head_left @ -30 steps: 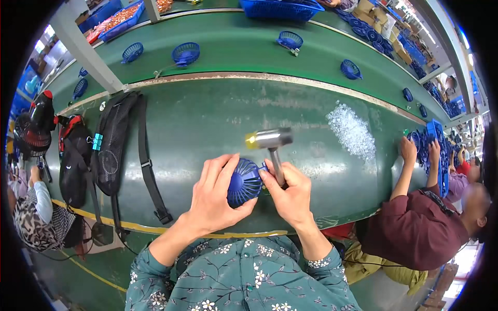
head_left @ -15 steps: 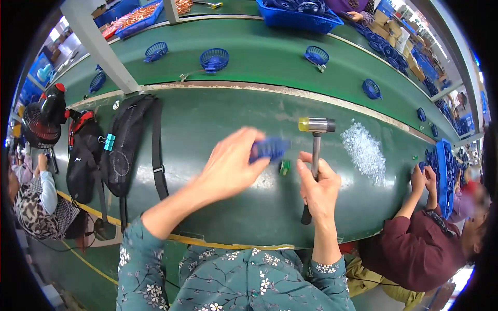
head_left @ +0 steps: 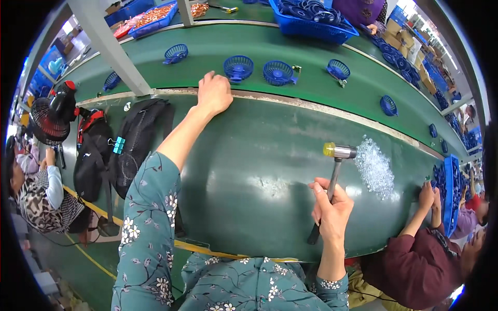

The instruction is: The person repeatedly takes fan casings from a conveyor belt, inserts components into them, and taps the parts into place using a small hammer.

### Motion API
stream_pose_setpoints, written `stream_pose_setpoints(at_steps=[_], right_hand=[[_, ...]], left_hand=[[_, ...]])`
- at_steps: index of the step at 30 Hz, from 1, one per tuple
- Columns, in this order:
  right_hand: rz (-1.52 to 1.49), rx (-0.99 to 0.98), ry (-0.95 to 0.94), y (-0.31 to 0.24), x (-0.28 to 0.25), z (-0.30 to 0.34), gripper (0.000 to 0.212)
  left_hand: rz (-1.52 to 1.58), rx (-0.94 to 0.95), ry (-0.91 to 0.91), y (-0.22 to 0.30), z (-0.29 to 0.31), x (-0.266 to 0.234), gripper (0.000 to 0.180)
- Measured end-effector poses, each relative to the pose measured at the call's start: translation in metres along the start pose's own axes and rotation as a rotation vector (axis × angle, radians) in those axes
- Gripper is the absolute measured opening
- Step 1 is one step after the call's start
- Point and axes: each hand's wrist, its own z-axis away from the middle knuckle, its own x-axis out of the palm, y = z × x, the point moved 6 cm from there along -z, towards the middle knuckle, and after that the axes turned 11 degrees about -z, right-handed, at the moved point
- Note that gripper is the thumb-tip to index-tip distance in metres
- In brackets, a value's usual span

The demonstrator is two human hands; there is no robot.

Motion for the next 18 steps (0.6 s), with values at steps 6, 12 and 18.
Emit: stream_pose_setpoints(at_steps=[6, 12, 18], right_hand=[[0.018, 0.057, -0.086, 0.01, 0.011, -0.005, 0.018], [0.146, 0.097, -0.123, 0.013, 0.014, -0.012, 0.023], [0.427, -0.016, -0.284, 0.017, 0.051, -0.031, 0.035]], left_hand=[[0.153, 0.039, -0.122, 0.023, 0.013, -0.022, 0.016], [0.338, 0.129, -0.168, 0.059, 0.12, -0.087, 0.014], [0.643, 0.138, -0.605, 0.078, 0.225, -0.125, 0.013]])
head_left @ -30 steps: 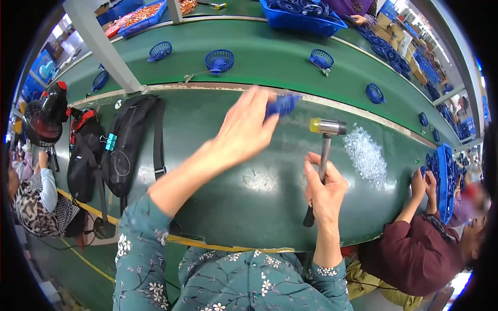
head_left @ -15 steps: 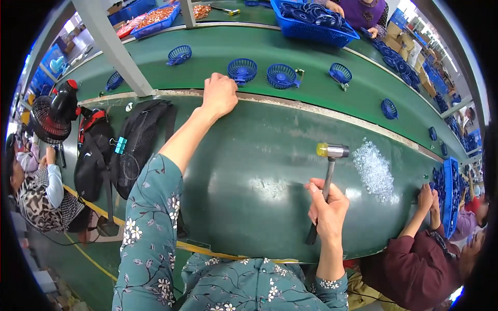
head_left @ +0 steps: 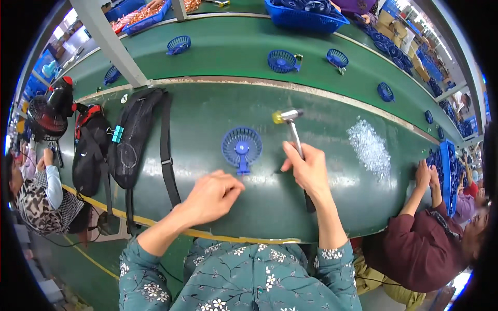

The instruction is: The person repeatedly takes fan casings from a conveyor belt, inserts components into them, and taps the parts into place using a small hammer.

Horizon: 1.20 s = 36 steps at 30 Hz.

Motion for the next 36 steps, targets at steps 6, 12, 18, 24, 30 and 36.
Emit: stream_pose_setpoints(at_steps=[6, 12, 18, 24, 30, 36], right_hand=[[0.049, -0.001, -0.207, 0.001, 0.048, -0.004, 0.03], [0.136, -0.003, -0.196, 0.007, 0.048, -0.001, 0.02], [0.186, -0.047, -0.115, -0.017, 0.028, 0.004, 0.018], [0.278, -0.11, -0.087, -0.041, 0.008, 0.008, 0.022], [0.324, -0.151, -0.081, -0.065, 0.002, 0.011, 0.025], [0.07, -0.174, -0.064, -0.051, 0.006, 0.022, 0.035]], left_hand=[[0.481, -0.373, -0.053, -0.015, 0.042, 0.025, 0.013], [0.929, -0.468, 0.165, -0.036, 0.037, 0.026, 0.049], [1.249, -0.456, -0.075, -0.015, 0.006, 0.041, 0.07], [1.337, -0.334, -0.198, 0.013, -0.015, 0.049, 0.043], [1.447, -0.247, -0.173, 0.028, -0.022, 0.052, 0.034], [1.542, -0.317, -0.071, 0.032, -0.018, 0.047, 0.02]])
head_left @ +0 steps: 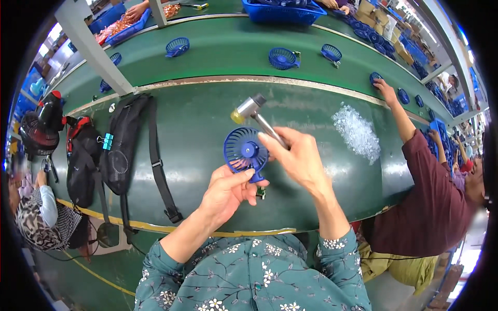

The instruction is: The person repeatedly takes fan casings from a conveyor belt, inserts components into them, and taps the parts into place using a small hammer.

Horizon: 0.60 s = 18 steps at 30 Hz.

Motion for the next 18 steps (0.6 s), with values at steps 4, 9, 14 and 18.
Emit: stream_pose_setpoints(at_steps=[4, 9, 14, 18], right_hand=[[-0.209, 0.235, -0.147, 0.013, 0.019, 0.037, 0.047], [-0.41, 0.196, -0.176, 0.051, 0.035, 0.061, 0.032], [-0.191, 0.192, -0.236, 0.033, 0.023, 0.063, 0.026], [0.033, 0.12, -0.227, 0.016, 0.011, 0.06, 0.023]], left_hand=[[0.065, -0.022, -0.005, -0.003, -0.001, -0.012, 0.017], [0.048, 0.027, 0.08, 0.0, -0.004, -0.016, 0.02], [-0.019, 0.03, 0.119, -0.002, -0.006, -0.025, 0.022], [-0.078, 0.112, 0.106, 0.002, -0.006, -0.022, 0.029]])
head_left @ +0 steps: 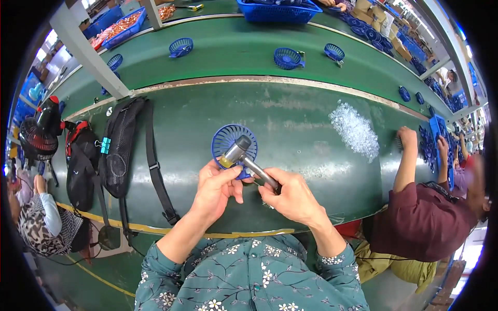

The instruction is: The person repeatedly takes fan casings from a conveyor belt, inserts components into them, and taps the parts into place using a small hammer.

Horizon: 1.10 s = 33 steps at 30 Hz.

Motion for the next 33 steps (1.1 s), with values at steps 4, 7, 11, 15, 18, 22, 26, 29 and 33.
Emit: stream_pose_setpoints(at_steps=[4, 7, 11, 15, 18, 22, 26, 29, 33], right_hand=[[0.127, -0.147, 0.024, -0.008, -0.003, -0.002, 0.022], [0.221, -0.205, 0.055, -0.009, -0.005, -0.002, 0.018], [0.141, -0.144, 0.032, -0.001, -0.013, -0.007, 0.015], [0.046, -0.13, 0.08, 0.009, -0.022, -0.008, 0.017], [0.153, -0.286, 0.222, -0.003, -0.022, -0.003, 0.014], [0.144, -0.491, 0.139, -0.015, 0.004, 0.003, 0.015], [0.386, -0.397, 0.075, -0.016, 0.019, 0.012, 0.023], [0.453, -0.414, 0.038, -0.01, 0.025, 0.009, 0.018], [0.453, -0.479, -0.008, -0.003, 0.028, 0.004, 0.019]], left_hand=[[-0.058, 0.039, 0.014, 0.005, 0.003, 0.004, 0.032], [-0.08, 0.05, 0.041, 0.008, 0.005, 0.006, 0.031], [-0.012, -0.061, 0.031, 0.004, 0.004, 0.005, 0.025], [0.036, -0.14, 0.016, -0.003, 0.004, 0.003, 0.02], [0.027, -0.198, 0.09, -0.007, 0.006, 0.002, 0.017], [0.196, -0.265, 0.074, -0.02, 0.009, -0.002, 0.016], [0.237, -0.36, -0.003, -0.032, 0.012, 0.006, 0.017], [0.188, -0.359, 0.018, -0.031, 0.017, 0.003, 0.021], [0.131, -0.375, -0.049, -0.027, 0.02, 0.001, 0.026]])
